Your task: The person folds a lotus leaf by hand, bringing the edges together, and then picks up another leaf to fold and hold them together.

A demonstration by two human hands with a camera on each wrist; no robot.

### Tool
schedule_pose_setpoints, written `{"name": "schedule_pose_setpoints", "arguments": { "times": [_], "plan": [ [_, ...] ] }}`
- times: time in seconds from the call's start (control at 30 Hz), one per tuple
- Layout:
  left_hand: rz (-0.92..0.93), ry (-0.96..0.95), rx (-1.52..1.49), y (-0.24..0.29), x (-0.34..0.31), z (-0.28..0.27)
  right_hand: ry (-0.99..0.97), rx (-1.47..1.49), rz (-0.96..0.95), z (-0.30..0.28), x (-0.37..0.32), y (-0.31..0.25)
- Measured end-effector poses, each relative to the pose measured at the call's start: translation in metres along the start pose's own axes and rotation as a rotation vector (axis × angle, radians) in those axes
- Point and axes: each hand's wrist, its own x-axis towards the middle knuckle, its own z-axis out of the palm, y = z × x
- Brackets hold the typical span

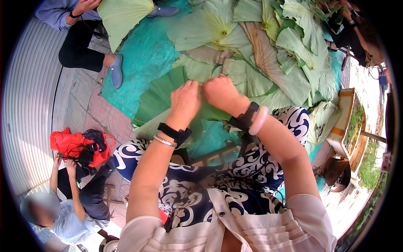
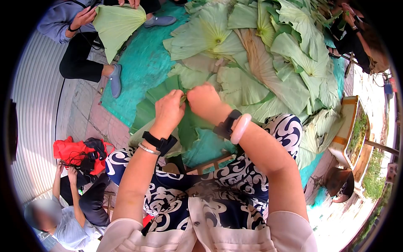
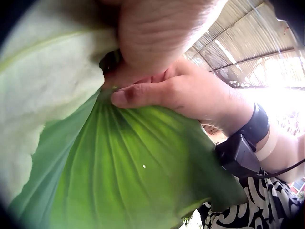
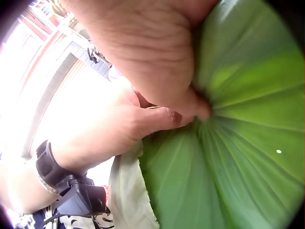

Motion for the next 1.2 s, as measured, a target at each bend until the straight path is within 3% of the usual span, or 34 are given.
{"name": "schedule_pose_setpoints", "arguments": {
  "times": [0.4,0.9,1.2],
  "plan": [
    [0.164,0.066,0.030,0.000,0.001,0.005,-0.043,-0.036,-0.062,-0.007,0.001,0.000],
    [0.144,0.034,-0.024,-0.002,0.001,-0.006,0.001,0.140,-0.006,-0.007,-0.001,0.005],
    [0.152,-0.013,-0.227,-0.007,-0.001,-0.015,-0.007,0.316,-0.099,-0.008,-0.003,0.016]
  ]
}}
